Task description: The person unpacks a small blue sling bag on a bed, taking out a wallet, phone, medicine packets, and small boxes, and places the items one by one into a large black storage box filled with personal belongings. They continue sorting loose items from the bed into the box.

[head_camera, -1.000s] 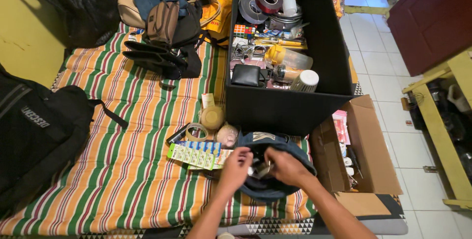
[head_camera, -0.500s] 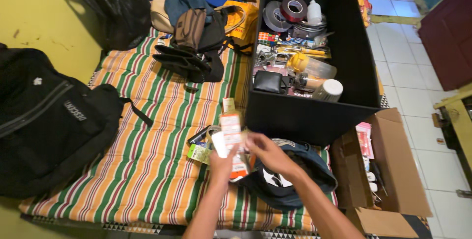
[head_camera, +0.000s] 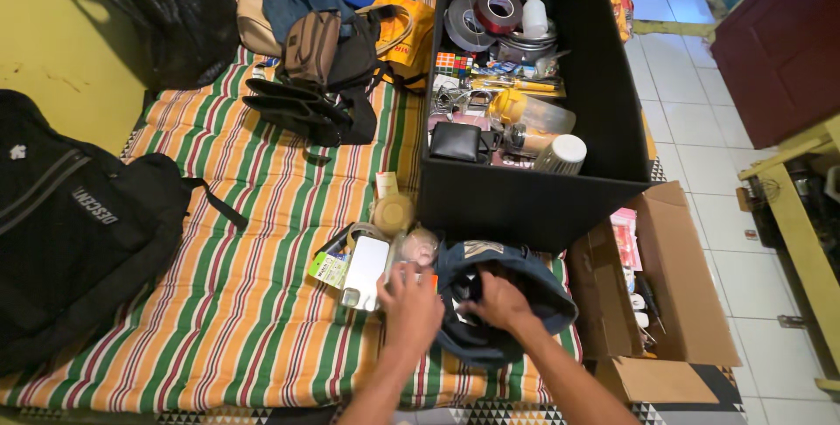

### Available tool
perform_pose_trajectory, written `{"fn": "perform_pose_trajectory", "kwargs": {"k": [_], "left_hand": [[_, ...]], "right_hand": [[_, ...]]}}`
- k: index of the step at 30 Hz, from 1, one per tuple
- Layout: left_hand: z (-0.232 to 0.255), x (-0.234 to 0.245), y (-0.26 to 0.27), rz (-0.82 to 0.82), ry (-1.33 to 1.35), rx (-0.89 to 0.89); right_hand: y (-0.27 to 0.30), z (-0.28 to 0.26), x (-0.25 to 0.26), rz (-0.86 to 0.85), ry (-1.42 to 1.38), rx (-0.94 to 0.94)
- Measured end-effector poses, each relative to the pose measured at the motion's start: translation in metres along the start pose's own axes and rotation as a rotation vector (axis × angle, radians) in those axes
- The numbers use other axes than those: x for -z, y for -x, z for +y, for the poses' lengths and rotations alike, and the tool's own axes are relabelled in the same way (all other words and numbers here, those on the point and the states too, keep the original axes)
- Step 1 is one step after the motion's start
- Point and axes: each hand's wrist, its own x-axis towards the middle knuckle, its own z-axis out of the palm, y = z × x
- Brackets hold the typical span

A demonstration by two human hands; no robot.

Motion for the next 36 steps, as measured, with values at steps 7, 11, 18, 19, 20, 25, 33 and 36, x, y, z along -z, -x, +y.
{"fn": "perform_pose_trajectory", "kwargs": {"k": [7,11,18,19,20,25,33,36], "left_hand": [[0.010,-0.010,0.014,-0.170,-0.035,-0.072],[0.002,-0.020,0.005,-0.047,-0.018,-0.018],[-0.004,-0.026,-0.010,-0.058,0.213,0.123],[-0.005,-0.027,-0.009,-0.051,0.226,0.156],[-0.005,-0.027,-0.009,-0.044,0.240,0.189],[-0.006,-0.021,0.000,0.127,0.306,0.179],[0.019,0.014,0.009,-0.584,0.276,0.201],[0.025,0.013,0.011,-0.667,0.276,0.301]], "right_hand": [[0.003,-0.026,-0.013,0.087,0.012,-0.206],[0.018,-0.026,0.006,0.261,-0.127,-0.061],[0.056,-0.059,0.073,-0.001,-0.448,-0.121],[0.056,-0.067,0.076,-0.021,-0.540,-0.114],[0.052,-0.078,0.075,0.011,-0.628,-0.004],[0.015,-0.089,0.055,-0.006,-0.893,0.252],[-0.008,-0.004,-0.005,-0.032,0.146,-0.030],[-0.012,-0.009,-0.028,-0.008,0.219,-0.036]]}}
